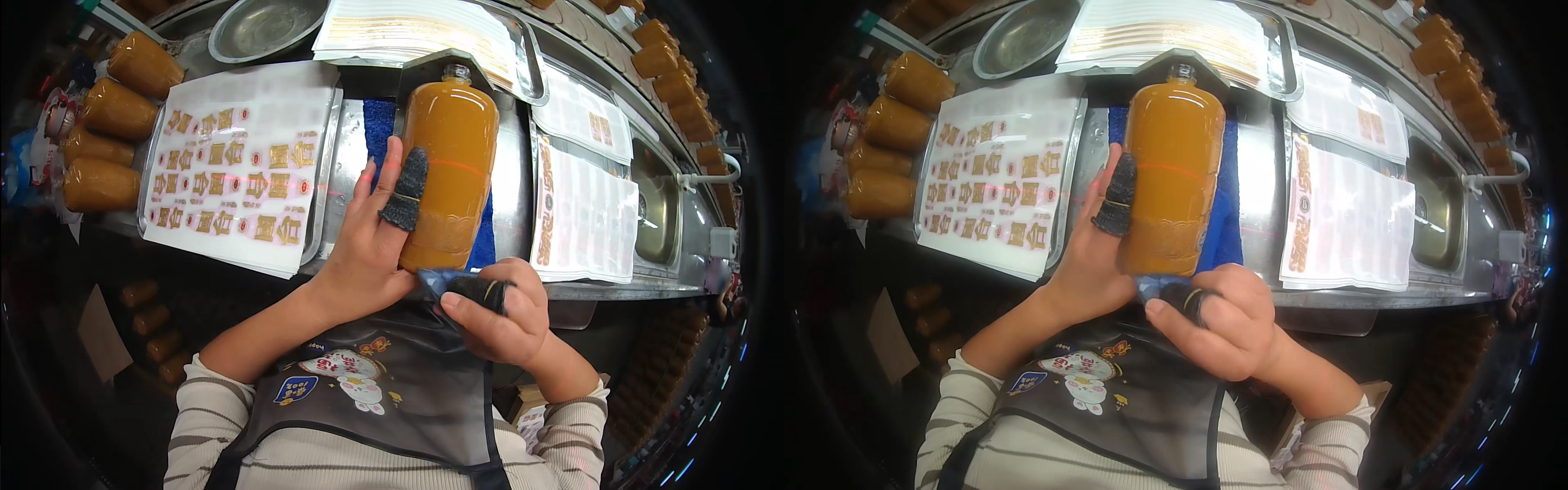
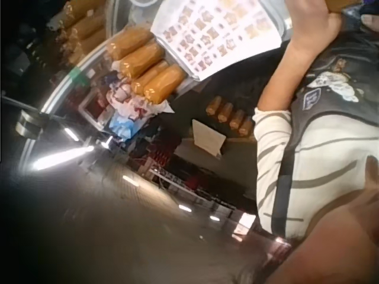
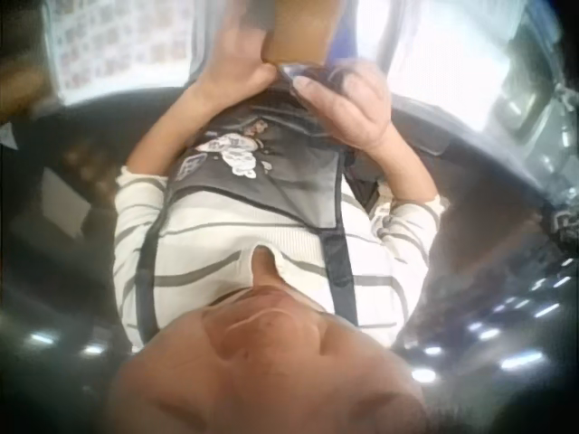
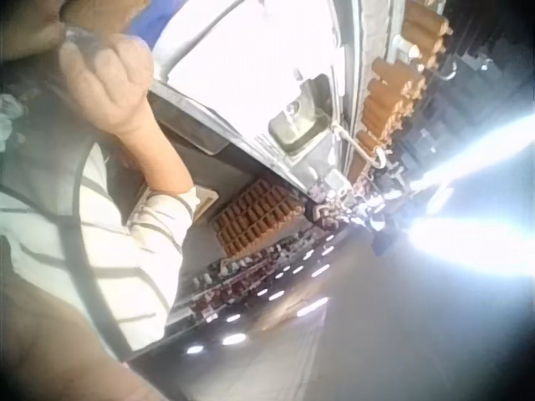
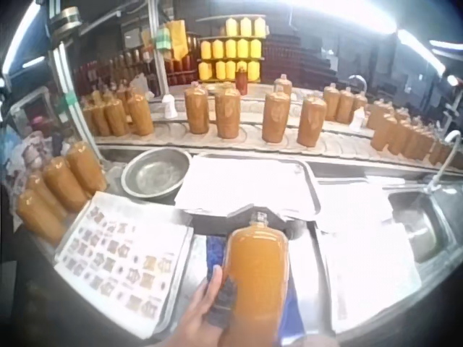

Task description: The person applies adhesive labels to amber-colored bottles on a production line. They pick up each bottle, smooth a label onto its surface, and place it back on the conveyor. The process is repeated for multiple bottles.

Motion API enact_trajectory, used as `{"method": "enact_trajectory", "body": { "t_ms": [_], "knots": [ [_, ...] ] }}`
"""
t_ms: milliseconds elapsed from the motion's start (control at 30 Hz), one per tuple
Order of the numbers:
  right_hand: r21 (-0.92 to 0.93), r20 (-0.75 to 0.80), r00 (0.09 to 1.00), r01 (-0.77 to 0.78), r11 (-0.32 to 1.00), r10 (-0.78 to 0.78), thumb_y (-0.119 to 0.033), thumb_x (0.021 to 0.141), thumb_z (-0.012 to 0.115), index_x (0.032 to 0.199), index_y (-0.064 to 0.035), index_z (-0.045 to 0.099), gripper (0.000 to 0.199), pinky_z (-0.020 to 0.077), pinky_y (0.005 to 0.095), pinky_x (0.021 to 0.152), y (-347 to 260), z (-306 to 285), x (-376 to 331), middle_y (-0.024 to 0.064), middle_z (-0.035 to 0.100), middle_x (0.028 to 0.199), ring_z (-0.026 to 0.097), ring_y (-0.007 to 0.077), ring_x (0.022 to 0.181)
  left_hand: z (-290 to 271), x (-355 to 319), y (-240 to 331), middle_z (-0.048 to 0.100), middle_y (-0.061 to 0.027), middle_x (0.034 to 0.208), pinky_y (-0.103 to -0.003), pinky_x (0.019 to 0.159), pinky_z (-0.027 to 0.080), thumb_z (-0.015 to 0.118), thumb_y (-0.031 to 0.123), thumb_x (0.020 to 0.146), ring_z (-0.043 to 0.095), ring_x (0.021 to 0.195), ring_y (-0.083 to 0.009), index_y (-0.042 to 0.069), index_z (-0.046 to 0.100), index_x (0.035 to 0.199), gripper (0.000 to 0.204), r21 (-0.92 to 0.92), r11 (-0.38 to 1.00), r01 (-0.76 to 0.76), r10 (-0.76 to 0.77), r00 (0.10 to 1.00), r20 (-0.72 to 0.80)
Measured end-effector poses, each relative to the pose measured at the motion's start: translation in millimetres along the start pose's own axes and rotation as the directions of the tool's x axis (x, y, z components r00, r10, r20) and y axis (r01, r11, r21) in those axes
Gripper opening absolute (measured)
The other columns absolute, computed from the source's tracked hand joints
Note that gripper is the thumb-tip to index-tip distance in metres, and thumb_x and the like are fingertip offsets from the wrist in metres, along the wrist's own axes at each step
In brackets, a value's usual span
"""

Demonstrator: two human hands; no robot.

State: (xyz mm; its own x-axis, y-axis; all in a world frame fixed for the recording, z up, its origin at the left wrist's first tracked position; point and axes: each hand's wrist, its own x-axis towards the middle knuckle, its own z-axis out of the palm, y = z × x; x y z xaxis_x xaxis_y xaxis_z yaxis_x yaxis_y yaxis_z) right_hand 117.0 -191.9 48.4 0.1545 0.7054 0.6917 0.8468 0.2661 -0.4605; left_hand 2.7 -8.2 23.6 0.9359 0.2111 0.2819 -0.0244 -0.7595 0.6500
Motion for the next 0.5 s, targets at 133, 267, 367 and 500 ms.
{"method": "enact_trajectory", "body": {
  "t_ms": [133, 267, 367, 500],
  "knots": [
    [0.21, -0.165, 0.846, -0.472, 0.857, 0.506, 0.001, 0.076, 0.076, 0.102, -0.0035, 0.07, 0.027, 0.0494, 0.03, 0.06, 39, 5, 20, 0.0065, 0.064, 0.08, 0.059, 0.018, 0.067, -2, -4, -3, 0.015, -0.0339, 0.159, -0.061, 0.114, 0.02, 0.082, 0.025, 0.073, 0.021, 0.148, -0.0465, -0.001, 0.028, 0.153, 0.099, -0.049, 0.997, 0.053, -0.05, 0.997, 0.065],
    [-0.059, -0.031, 0.998, 0.06, 0.996, -0.062, -0.001, 0.07, 0.078, 0.1, -0.0065, 0.072, 0.032, 0.0479, 0.0307, 0.057, 2, 1, -2, 0.005, 0.056, 0.07, 0.054, 0.0195, 0.063, -7, -1, -2, 0.019, -0.031, 0.159, -0.061, 0.116, 0.012, 0.081, 0.028, 0.075, 0.017, 0.149, -0.0451, 0.0, 0.031, 0.152, 0.095, 0.041, 0.997, 0.071, -0.077, 0.982, 0.171],
    [0.325, -0.115, 0.812, -0.514, 0.794, 0.572, 0.002, 0.074, 0.076, 0.095, -0.006, 0.071, 0.023, 0.0484, 0.0278, 0.059, 22, 6, 23, 0.0047, 0.066, 0.081, 0.053, 0.0177, 0.059, -8, -8, 0, 0.029, -0.0259, 0.155, -0.063, 0.118, 0.005, 0.081, 0.033, 0.077, 0.02, 0.148, -0.0432, 0.001, 0.035, 0.15, 0.092, 0.007, 0.99, 0.138, -0.137, 0.974, 0.179],
    [-0.12, -0.176, 0.982, -0.09, 0.989, 0.068, -0.003, 0.072, 0.08, 0.097, -0.0084, 0.072, 0.028, 0.0482, 0.029, 0.059, 21, 8, -8, 0.0032, 0.057, 0.072, 0.054, 0.0197, 0.064, -5, -7, -10, 0.032, -0.0225, 0.154, -0.064, 0.117, -0.001, 0.079, 0.038, 0.078, 0.021, 0.147, -0.0417, 0.002, 0.036, 0.149, 0.09, 0.133, 0.99, 0.042, -0.07, 0.975, 0.21]
  ]
}}
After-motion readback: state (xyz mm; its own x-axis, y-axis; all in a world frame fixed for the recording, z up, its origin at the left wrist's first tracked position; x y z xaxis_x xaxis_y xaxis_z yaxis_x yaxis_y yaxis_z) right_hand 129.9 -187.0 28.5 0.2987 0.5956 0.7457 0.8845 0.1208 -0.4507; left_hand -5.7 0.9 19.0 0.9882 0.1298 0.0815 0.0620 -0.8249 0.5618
